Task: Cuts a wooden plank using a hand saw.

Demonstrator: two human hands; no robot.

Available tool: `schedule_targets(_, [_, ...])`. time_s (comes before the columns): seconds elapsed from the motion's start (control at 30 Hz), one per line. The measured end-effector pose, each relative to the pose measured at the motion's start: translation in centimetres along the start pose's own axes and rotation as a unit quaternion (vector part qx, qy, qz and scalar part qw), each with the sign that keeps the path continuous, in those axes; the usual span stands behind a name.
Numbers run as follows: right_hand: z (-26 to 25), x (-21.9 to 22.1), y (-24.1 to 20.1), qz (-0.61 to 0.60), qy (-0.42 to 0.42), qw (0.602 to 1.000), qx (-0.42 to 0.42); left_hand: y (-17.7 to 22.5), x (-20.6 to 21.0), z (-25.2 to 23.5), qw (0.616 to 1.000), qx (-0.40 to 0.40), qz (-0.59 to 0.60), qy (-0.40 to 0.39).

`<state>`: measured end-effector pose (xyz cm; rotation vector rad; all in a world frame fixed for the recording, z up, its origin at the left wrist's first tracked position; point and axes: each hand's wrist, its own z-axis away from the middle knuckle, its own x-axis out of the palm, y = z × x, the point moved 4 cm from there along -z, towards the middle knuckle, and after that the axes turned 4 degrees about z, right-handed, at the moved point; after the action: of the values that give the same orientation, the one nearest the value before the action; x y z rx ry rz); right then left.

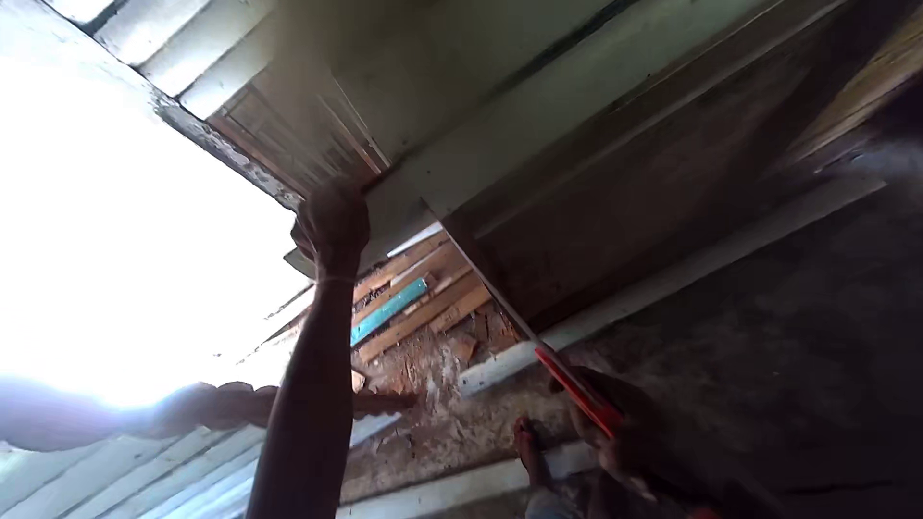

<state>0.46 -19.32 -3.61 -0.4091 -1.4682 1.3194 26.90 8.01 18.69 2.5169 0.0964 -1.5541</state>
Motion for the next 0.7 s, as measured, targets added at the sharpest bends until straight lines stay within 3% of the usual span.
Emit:
schedule_targets(0.13, [-14.7, 2.2, -8.4, 0.026, -0.001, 0.998, -0.06, -0.5, -0.2, -0.1, 0.999, 0.015, 0.023, 0.024])
schedule_targets(0.23, [-21.5, 3.0, -9.8, 0.003, -0.024, 0.995, -0.094, -0.7, -0.3, 0.0, 0.999, 0.023, 0.021, 0.012])
schedule_targets(0.37, [-21.9, 2.5, -8.1, -0.034, -0.047, 0.991, -0.117, -0.5, -0.2, 0.7, 1.0, 0.003, 0.017, 0.011])
schedule_targets(0.7, [-21.4, 3.0, -9.9, -0.079, -0.053, 0.991, -0.09, -0.8, 0.0, 0.4, 0.998, 0.023, 0.044, 0.042])
